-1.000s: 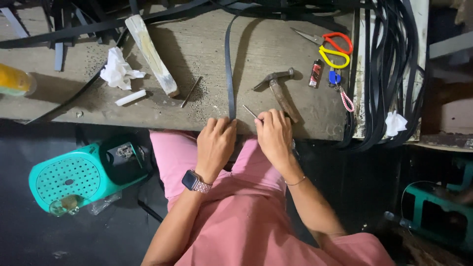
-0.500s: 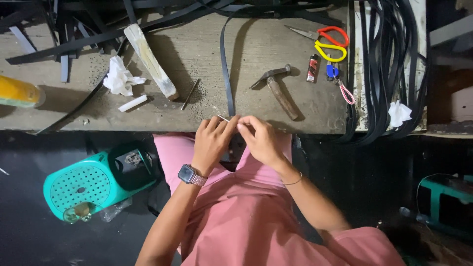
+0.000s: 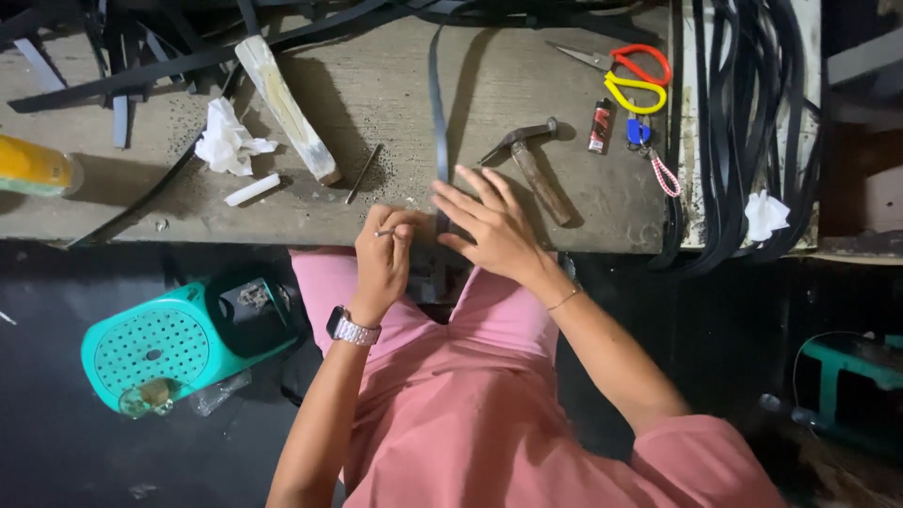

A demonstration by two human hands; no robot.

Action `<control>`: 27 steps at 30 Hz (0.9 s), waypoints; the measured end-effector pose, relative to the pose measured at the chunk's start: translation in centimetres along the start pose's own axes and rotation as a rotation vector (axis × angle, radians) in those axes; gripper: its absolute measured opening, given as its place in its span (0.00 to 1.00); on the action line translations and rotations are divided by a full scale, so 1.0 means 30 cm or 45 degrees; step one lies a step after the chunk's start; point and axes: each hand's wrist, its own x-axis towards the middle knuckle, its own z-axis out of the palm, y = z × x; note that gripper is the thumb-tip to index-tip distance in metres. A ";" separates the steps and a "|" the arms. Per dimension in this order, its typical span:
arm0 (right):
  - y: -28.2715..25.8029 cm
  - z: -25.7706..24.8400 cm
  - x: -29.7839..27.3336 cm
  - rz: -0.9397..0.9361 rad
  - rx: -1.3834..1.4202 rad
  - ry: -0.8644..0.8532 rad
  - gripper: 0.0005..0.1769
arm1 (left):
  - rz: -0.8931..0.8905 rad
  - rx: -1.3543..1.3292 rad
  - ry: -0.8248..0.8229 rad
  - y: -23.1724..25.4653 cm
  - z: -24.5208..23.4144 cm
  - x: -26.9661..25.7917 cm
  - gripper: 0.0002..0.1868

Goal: Punching a series of holes into a black leather strap using a hand punch and a hammer on a workshop table.

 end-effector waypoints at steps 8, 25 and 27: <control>0.044 0.008 -0.031 0.104 0.109 -0.109 0.38 | -0.112 -0.044 0.174 -0.057 0.020 0.025 0.11; 0.078 -0.035 -0.004 0.120 0.155 -0.336 0.49 | -0.108 -0.287 0.099 -0.017 0.097 0.160 0.09; 0.078 -0.034 -0.004 0.124 0.173 -0.324 0.48 | -0.100 -0.274 0.122 -0.003 0.103 0.169 0.06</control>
